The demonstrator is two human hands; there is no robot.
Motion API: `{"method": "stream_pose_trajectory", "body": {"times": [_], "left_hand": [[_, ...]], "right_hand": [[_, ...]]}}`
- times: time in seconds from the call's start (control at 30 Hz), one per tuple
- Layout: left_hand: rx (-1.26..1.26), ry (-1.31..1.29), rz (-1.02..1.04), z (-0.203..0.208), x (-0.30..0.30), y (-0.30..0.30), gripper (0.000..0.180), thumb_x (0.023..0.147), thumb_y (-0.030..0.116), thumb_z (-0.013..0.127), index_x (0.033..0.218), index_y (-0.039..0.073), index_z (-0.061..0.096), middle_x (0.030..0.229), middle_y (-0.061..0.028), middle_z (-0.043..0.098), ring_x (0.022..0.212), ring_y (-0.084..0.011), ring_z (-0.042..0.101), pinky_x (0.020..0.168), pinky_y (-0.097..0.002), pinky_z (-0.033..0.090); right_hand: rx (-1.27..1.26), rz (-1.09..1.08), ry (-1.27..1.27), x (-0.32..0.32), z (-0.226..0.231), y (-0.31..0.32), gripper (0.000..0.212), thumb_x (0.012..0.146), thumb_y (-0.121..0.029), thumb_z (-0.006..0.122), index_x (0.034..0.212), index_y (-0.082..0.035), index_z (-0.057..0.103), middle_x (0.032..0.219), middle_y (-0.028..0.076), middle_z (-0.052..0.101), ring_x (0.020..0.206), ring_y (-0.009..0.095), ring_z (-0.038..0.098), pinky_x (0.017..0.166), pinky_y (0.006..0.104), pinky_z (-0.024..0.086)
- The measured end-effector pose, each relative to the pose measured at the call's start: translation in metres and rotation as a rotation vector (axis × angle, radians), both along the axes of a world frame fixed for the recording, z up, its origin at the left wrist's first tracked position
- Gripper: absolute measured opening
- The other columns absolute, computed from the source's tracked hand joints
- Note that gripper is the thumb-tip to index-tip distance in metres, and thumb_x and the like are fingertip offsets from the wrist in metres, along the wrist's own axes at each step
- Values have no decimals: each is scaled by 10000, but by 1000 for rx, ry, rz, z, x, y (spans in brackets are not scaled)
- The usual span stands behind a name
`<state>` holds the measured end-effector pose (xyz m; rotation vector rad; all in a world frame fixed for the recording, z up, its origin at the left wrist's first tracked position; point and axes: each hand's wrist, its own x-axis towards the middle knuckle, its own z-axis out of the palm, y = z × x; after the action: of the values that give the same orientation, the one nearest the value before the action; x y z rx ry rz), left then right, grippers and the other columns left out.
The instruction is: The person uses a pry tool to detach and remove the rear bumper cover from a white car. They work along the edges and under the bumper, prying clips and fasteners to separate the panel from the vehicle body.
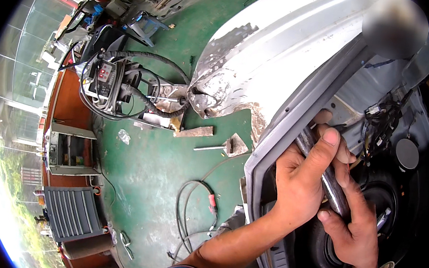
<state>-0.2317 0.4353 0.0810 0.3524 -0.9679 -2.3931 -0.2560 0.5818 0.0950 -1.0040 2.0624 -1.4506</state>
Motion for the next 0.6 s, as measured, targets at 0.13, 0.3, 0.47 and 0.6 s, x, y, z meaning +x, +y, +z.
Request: {"method": "stream_pose_trajectory", "body": {"times": [0.13, 0.3, 0.47, 0.6], "left_hand": [[23, -34, 4, 0, 8, 2, 301, 1042, 242, 549, 1207, -5, 499, 786, -85, 590, 581, -169, 565, 783, -384, 541], [19, -92, -12, 5, 12, 1, 255, 1043, 228, 542, 1166, 9, 497, 776, -77, 573, 579, -162, 547, 790, -380, 536], [54, -91, -25, 8, 10, 1, 210, 1032, 218, 553, 1113, 27, 521, 769, -66, 572, 601, -157, 550, 809, -381, 523], [140, -80, -43, 11, 2, -7, 200, 1008, 271, 599, 1011, 73, 570, 746, -34, 565, 570, -145, 521, 805, -366, 503]], "right_hand": [[-9, -1, -115, 5, -3, 2, 630, 850, -26, 755, 1414, 61, 487, 1158, 220, 699, 1012, 262, 722, 876, 356, 553], [-86, -5, -162, 6, -11, 1, 638, 837, -10, 765, 1410, 62, 496, 1184, 209, 683, 1046, 202, 674, 906, 328, 526], [-66, -22, -257, 5, -12, 5, 651, 834, 11, 760, 1424, 59, 490, 1236, 189, 671, 1082, 182, 649, 923, 321, 515], [-68, -10, -233, 1, -2, -1, 691, 831, -20, 779, 1444, 53, 469, 1229, 194, 686, 1071, 186, 671, 906, 322, 527]]}}
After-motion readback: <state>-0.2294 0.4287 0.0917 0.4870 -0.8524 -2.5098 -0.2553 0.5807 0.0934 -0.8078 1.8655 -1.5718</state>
